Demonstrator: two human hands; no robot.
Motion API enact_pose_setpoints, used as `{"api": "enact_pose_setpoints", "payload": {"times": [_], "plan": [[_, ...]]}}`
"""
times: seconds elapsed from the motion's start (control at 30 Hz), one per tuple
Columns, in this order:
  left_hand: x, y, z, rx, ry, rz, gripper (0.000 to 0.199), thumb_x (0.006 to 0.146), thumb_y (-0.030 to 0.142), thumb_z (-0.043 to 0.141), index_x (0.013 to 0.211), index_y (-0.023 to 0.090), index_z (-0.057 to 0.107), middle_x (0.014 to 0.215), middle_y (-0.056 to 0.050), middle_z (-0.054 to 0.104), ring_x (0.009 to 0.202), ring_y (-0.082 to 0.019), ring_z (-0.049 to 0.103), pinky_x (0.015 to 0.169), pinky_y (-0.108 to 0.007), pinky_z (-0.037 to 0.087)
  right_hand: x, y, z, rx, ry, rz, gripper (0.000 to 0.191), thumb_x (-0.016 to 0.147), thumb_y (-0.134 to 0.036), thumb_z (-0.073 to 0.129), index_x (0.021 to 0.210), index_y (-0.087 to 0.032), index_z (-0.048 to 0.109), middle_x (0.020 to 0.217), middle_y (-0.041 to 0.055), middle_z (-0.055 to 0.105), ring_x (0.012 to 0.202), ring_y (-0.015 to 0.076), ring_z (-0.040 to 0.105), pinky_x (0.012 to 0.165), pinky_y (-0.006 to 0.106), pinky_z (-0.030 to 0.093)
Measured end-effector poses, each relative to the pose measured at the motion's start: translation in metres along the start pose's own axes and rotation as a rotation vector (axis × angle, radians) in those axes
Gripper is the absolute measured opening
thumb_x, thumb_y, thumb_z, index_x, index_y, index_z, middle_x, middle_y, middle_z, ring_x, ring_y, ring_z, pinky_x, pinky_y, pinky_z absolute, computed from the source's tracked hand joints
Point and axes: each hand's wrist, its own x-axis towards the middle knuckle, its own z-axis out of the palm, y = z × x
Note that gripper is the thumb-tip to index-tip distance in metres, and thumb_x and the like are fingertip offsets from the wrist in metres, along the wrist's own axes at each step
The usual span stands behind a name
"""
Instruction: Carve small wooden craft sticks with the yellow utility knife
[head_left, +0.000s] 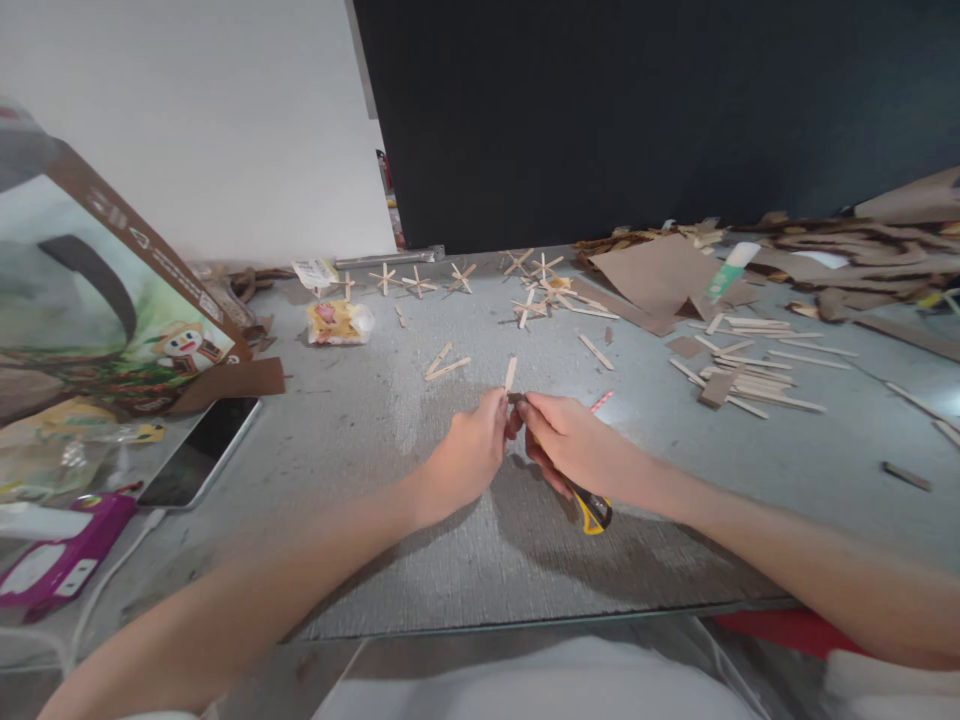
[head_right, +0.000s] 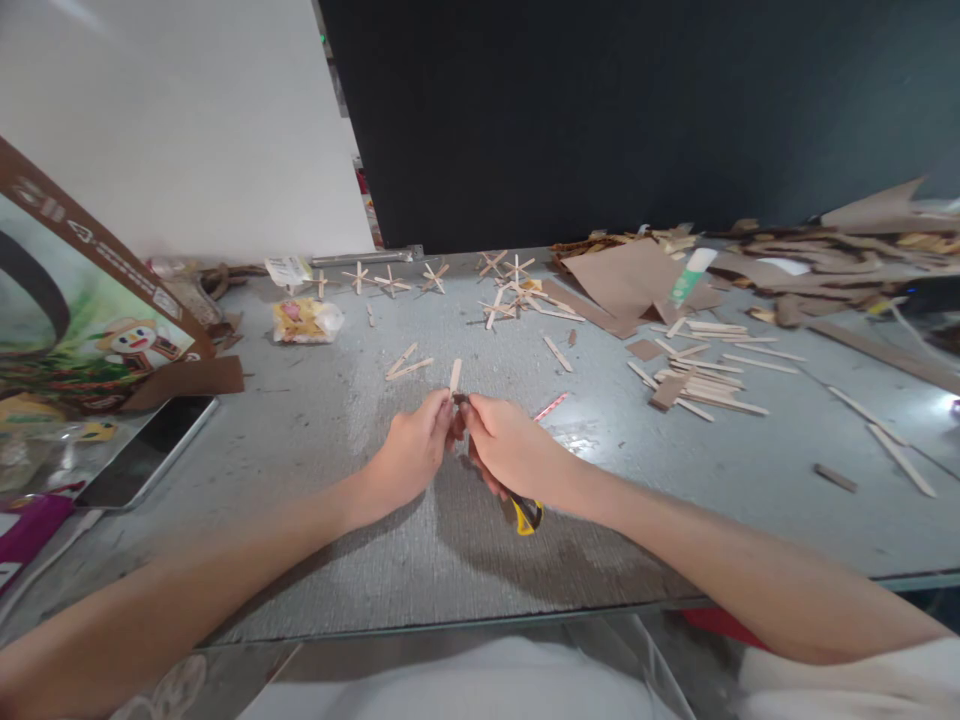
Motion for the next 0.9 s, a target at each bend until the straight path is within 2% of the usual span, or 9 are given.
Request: {"api": "enact_pose_setpoints", "payload": {"times": [0.13,0.3,0.43,0.57,0.73,0.9], "plan": [[-0.001,-0.009,-0.001,0.051,-0.035,0.057,0.017,0.103,0.014,0.037,0.1,0.021,0.052,0.074,0.002,0.062,0.058,-0.01,0.057,0.055,-0.022,0.041,0.001,0.006,-0.001,0.097,-0.032,-0.037,0.028,0.109,-0.024,0.04,0.082,-0.024,0.045,0.05,-0.0096,0.05,0.027,0.0066,0.046,0.026,0.016,0.033],[-0.001,-0.014,-0.003,0.056,-0.07,0.103,0.019,0.099,0.008,0.039,0.104,0.02,0.054,0.076,0.001,0.061,0.056,-0.01,0.054,0.054,-0.021,0.041,0.004,0.011,-0.004,0.131,-0.053,-0.042,0.026,0.108,-0.028,0.046,0.083,-0.023,0.047,0.049,-0.0098,0.049,0.027,0.0067,0.045,0.025,0.016,0.033],[0.001,-0.005,-0.006,-0.028,-0.054,-0.003,0.027,0.109,0.023,0.033,0.092,0.02,0.054,0.069,0.002,0.059,0.054,-0.01,0.054,0.054,-0.022,0.041,0.007,0.014,-0.005,0.109,-0.073,-0.055,0.027,0.11,-0.032,0.043,0.085,-0.023,0.05,0.049,-0.0095,0.048,0.027,0.0078,0.046,0.026,0.018,0.036],[0.003,0.004,-0.008,-0.102,-0.007,-0.049,0.037,0.111,0.033,0.032,0.082,0.021,0.051,0.064,0.003,0.056,0.057,-0.011,0.053,0.062,-0.024,0.044,0.008,0.015,-0.005,0.135,-0.08,-0.082,0.03,0.11,-0.036,0.039,0.087,-0.023,0.052,0.052,-0.0094,0.046,0.028,0.0079,0.046,0.026,0.018,0.036],[0.003,0.007,-0.01,-0.135,-0.019,-0.073,0.039,0.111,0.037,0.032,0.08,0.021,0.05,0.062,0.004,0.052,0.055,-0.011,0.048,0.061,-0.025,0.04,0.009,0.019,-0.006,0.27,-0.127,-0.063,0.031,0.106,-0.049,0.049,0.088,-0.024,0.049,0.053,-0.0104,0.045,0.031,0.0081,0.044,0.028,0.019,0.039],[0.005,0.005,-0.011,-0.245,-0.044,-0.088,0.035,0.11,0.041,0.034,0.084,0.022,0.048,0.059,0.008,0.038,0.05,-0.01,0.035,0.053,-0.024,0.033,0.014,0.021,-0.012,0.429,-0.231,-0.034,0.031,0.102,-0.052,0.054,0.09,-0.025,0.045,0.054,-0.0109,0.045,0.031,0.0076,0.039,0.03,0.019,0.042]]}}
